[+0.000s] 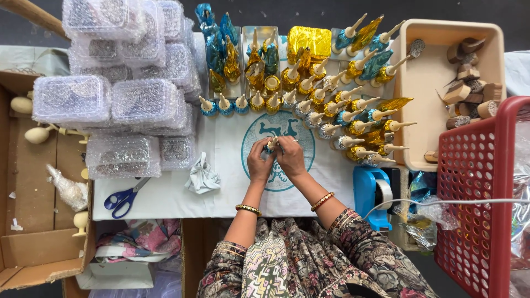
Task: The person wraps small wooden figurines with shiny foil and secures them with tape. They handle each figurine individually, wrapping the foil around the body and then using a tape dispenser to seal the wrapping before placing the finished item aside.
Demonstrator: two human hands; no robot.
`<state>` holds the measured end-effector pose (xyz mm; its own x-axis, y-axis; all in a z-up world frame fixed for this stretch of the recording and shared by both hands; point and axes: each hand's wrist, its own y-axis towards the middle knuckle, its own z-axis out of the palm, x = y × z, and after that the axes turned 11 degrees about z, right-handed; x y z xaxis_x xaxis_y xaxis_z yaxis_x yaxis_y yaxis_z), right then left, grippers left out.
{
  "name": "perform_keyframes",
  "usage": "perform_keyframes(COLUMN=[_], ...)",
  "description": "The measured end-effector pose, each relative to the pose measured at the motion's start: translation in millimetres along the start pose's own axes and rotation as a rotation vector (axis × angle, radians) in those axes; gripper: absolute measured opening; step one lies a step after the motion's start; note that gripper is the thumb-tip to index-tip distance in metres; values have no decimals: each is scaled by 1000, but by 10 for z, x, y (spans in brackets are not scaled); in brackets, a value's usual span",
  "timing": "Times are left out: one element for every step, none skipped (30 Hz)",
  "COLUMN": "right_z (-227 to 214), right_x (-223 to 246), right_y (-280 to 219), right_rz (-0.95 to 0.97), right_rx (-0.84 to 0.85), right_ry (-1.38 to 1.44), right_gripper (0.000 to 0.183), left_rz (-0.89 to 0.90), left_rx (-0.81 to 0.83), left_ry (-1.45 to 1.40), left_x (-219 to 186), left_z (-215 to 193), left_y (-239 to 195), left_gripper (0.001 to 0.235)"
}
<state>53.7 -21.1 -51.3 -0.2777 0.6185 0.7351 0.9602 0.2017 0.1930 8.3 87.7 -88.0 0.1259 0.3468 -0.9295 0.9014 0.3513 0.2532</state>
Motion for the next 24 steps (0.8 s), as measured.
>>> perform_keyframes(right_z=[11,16,14,26,27,26,15,3,-14,-21,-22,-34,-64,-105,-139,-103,-64,-12,-16,-25,-34,-30,-40,-48], right_x=[-18,-38,-55,-103,-140,-171,-176,-184,-188,-166,-152,-152,-125,-107,-97,-163,-228,-286,-256,-231,-205,-178,-145,-105], right_y=[4,13,16,13,0,28,-4,34,66,68,72,44,89,88,95,70,51,72,96,76,53,46,29,43], right_rz=[6,-3,-11,-6,-12,-26,-28,-81,-133,-143,-107,-66,-69,-58,-47,-39,-37,-40,-39,-17,5,9,32,52], right_rx=[8,-5,-17,-16,18,46,41,44,48,38,45,55,47,109,170,169,142,116,115,123,131,135,118,91], right_ry=[1,9,16,17,14,11,12,27,40,44,34,21,23,101,181,181,126,74,76,45,13,14,21,29], right_gripper=[12,12,13,13,13,13,13,17,21,21,22,23,23,30,37,37,36,34,34,31,29,29,31,33], left_rz=[-9,-11,-12,-16,-7,12,18,39,61,75,76,72,80,63,46,43,53,67,67,57,47,41,47,64], left_rx=[2,-4,-10,-7,-3,-4,-3,-1,1,-2,7,20,21,34,47,54,50,41,42,31,20,21,18,16], left_ry=[3,-1,-5,-3,10,22,22,24,25,28,10,-9,-9,9,27,27,44,64,66,48,29,31,37,43], left_x=[12,21,23,39,39,37,40,47,49,45,49,53,66,75,93,86,81,83,89,92,94,86,63,40], left_z=[4,15,26,24,18,16,4,11,15,-3,-16,-17,-17,-11,-1,5,10,8,17,23,29,23,17,8], left_y=[-1,4,6,-2,-18,9,-28,1,26,34,45,22,43,15,-5,-10,-8,31,59,37,11,1,-19,2], left_gripper=[42,42,43,43,43,44,44,43,43,43,45,47,47,46,45,45,44,43,43,43,42,42,43,43])
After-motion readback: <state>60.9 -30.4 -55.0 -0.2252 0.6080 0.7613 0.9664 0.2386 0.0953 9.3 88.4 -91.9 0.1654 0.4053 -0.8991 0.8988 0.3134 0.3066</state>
